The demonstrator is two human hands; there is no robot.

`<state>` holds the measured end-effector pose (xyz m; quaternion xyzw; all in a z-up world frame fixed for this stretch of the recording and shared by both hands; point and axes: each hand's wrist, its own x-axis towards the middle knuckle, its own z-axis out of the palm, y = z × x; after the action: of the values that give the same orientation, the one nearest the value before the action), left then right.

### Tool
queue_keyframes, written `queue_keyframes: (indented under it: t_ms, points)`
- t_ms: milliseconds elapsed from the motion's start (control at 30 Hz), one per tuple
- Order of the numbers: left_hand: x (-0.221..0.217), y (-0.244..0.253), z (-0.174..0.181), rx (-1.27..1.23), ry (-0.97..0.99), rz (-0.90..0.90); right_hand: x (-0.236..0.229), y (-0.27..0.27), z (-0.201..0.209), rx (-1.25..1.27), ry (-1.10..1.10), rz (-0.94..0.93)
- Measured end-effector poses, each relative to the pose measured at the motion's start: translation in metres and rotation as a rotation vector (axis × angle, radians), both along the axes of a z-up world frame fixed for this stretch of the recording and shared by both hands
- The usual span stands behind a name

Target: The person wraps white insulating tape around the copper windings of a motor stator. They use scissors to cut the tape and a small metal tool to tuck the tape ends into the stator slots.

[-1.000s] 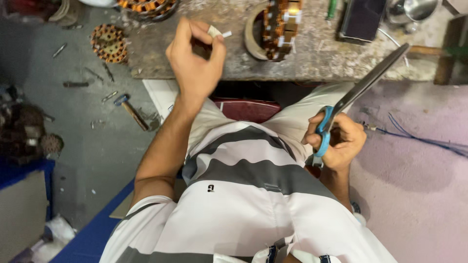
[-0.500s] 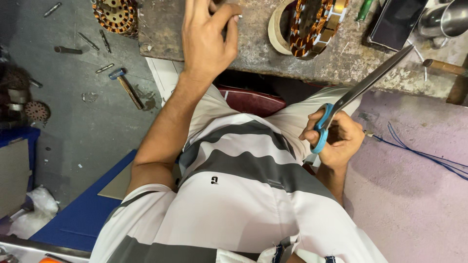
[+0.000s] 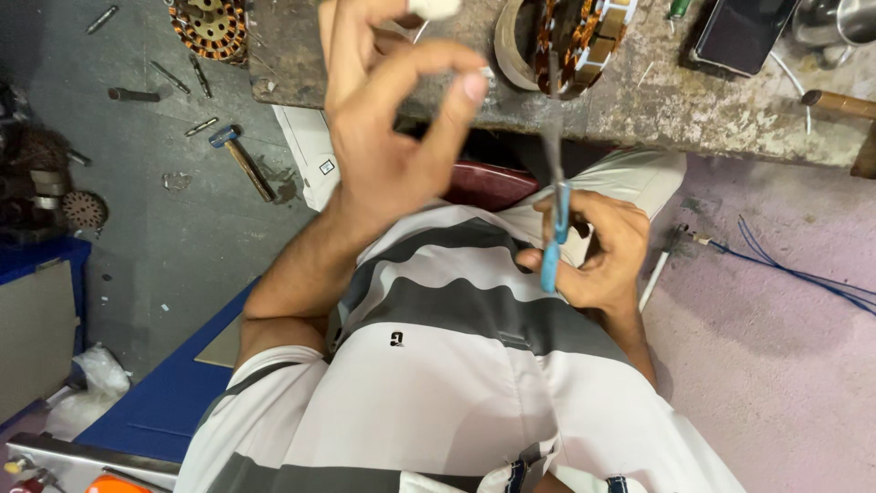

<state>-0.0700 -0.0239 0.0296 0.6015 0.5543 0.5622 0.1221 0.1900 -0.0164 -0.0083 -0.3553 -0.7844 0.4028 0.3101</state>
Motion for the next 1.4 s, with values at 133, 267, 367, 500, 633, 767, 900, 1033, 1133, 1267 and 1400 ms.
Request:
queue_keyframes:
  t_ms: [133, 267, 367, 500, 633, 767, 900, 1033, 1133, 1267, 1400]
  points:
    - [0.011, -0.002, 0.02, 0.052, 0.012, -0.078, -0.008, 0.002, 0.0, 0.016, 0.018, 0.058]
    - [0.014, -0.001, 0.023, 0.061, 0.023, -0.114, -0.009, 0.002, 0.0, -0.003, 0.017, 0.07]
    - [0.015, -0.002, 0.022, 0.078, 0.052, -0.116, -0.007, 0.001, -0.001, -0.024, 0.053, 0.082]
    - [0.016, -0.002, 0.019, 0.092, 0.061, -0.108, -0.005, 0.004, -0.003, -0.013, 0.063, 0.096]
    - [0.016, 0.001, 0.017, 0.119, 0.062, -0.11, -0.004, 0.006, -0.005, -0.025, 0.065, 0.093]
    - [0.016, 0.0, 0.021, 0.106, 0.093, -0.115, 0.001, 0.004, -0.006, 0.048, 0.072, 0.076]
    - [0.015, 0.001, 0.026, 0.097, 0.111, -0.12, 0.015, 0.006, -0.013, 0.104, 0.063, 0.076]
    - [0.014, -0.001, 0.028, 0.072, 0.105, -0.126, 0.048, 0.013, -0.013, -0.019, -0.049, -0.233]
    - [0.013, 0.0, 0.023, 0.1, 0.094, -0.212, 0.062, 0.027, -0.014, 0.016, -0.323, -0.431]
    - [0.019, 0.002, 0.012, 0.184, 0.182, -0.251, 0.055, 0.05, -0.005, 0.344, -0.53, -0.483]
    - [0.024, -0.001, 0.004, 0.188, 0.254, -0.264, 0.034, 0.071, 0.025, 0.477, -0.812, -0.405]
